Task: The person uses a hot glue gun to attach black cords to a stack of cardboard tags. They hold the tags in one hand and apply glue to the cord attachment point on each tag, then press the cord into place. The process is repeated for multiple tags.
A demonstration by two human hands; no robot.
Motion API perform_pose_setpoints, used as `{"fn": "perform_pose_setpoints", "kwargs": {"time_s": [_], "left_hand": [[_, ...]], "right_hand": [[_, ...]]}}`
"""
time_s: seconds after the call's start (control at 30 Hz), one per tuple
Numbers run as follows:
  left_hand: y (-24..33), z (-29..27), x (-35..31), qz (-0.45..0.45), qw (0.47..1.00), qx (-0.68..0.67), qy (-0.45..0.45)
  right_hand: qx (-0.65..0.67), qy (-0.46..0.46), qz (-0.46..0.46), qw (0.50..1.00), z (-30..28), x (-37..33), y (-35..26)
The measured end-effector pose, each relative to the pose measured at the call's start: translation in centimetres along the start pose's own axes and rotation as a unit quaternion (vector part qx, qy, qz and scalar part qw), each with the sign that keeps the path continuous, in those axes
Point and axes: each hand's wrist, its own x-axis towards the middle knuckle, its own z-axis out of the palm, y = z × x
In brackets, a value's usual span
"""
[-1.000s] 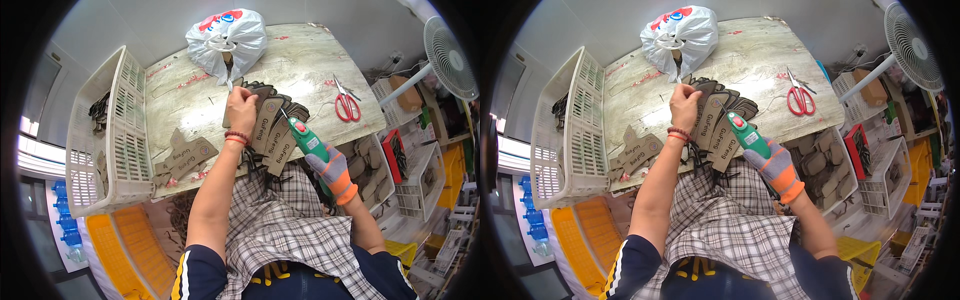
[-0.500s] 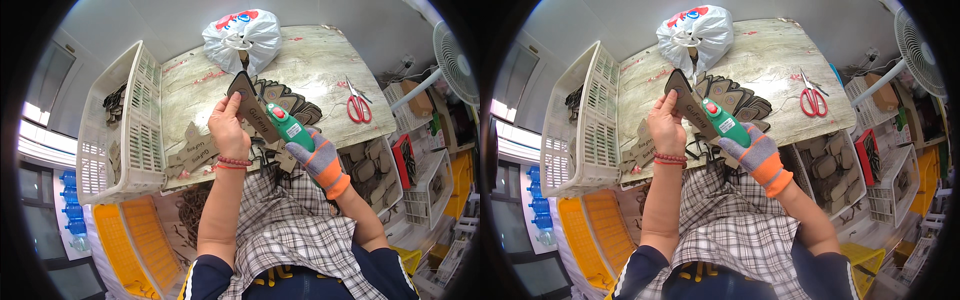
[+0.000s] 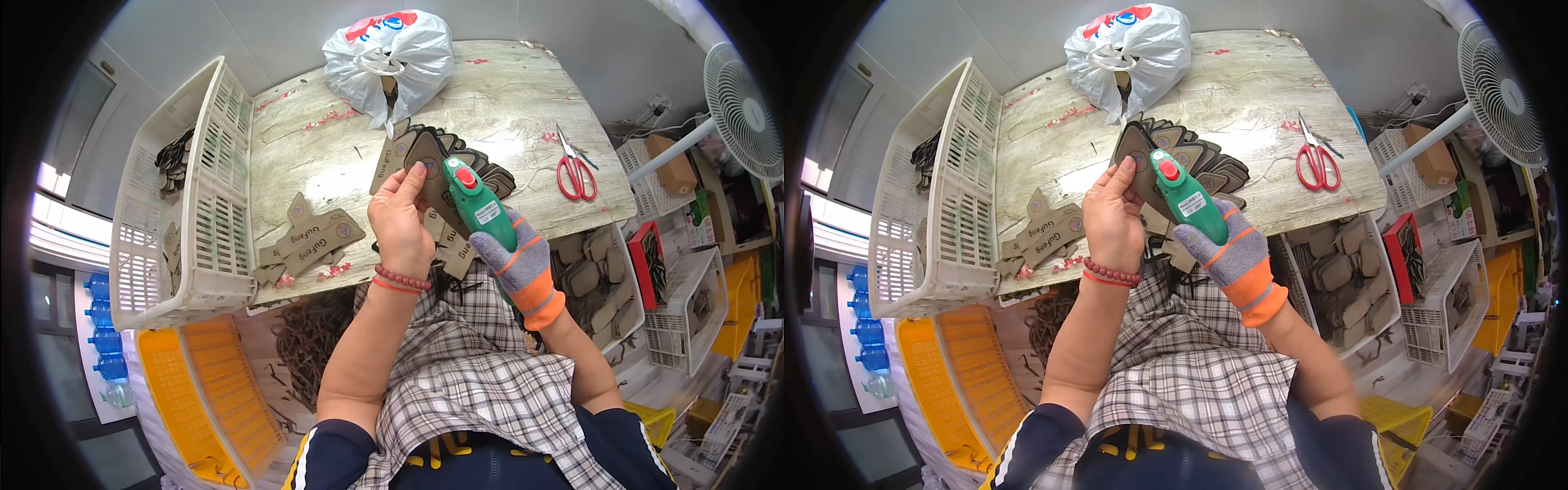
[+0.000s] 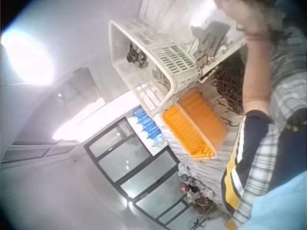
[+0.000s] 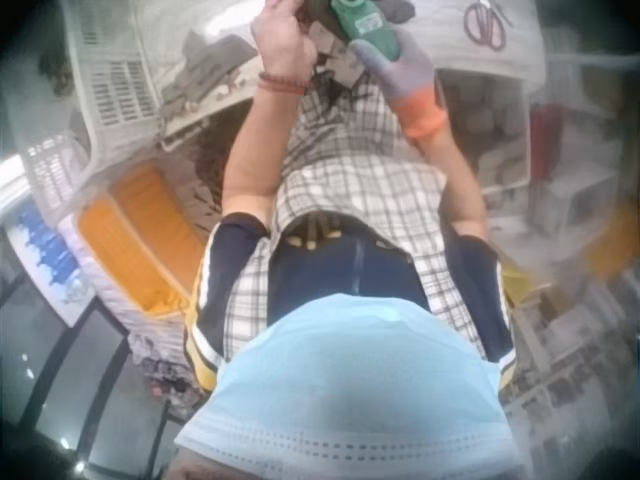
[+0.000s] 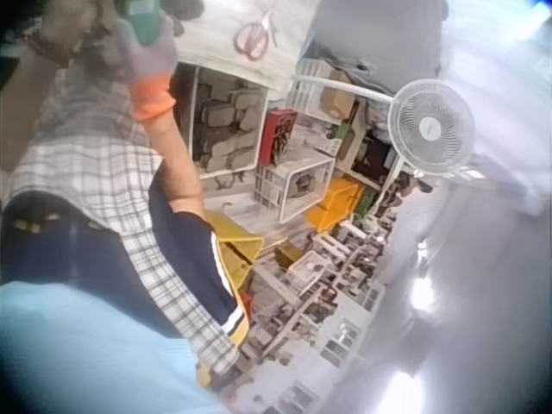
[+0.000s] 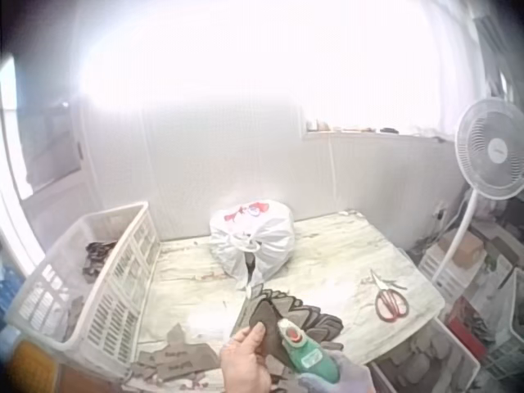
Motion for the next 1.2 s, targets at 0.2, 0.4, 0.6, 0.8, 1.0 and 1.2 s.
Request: {"fn": "perform_pose_setpoints", "kwargs": {"time_s": [0.2,0.4,0.6,0.8,1.0,1.2], "left_hand": [[-0.2,-0.1,-1.0,0.014,0.999,0.036,-0.004],[1.0,-0.6,-1.4,0.054,0.995,0.070,-0.039],[2.4,-1.3,-0.6,0.089,0.982,0.143,-0.089],[3.4,-1.3,-0.5,0.116,0.963,0.216,-0.113],[4.3,-1.4,-0.2,0.127,0.945,0.267,-0.141],[5.8,-1.6,0.1,0.119,0.914,0.355,-0.156]], "right_hand": [[0.030,-0.017,0.031,0.999,-0.5,0.0,-0.9],[0.008,-0.029,-0.036,0.999,-1.3,0.1,0.2],[-0.030,-0.055,-0.066,0.996,-2.4,-0.1,0.2],[-0.063,-0.075,-0.051,0.994,-3.2,-0.1,-0.6],[-0.063,-0.091,-0.058,0.992,-3.8,-0.1,-0.2],[-0.075,-0.121,-0.062,0.988,-4.7,0.1,0.1]]}}
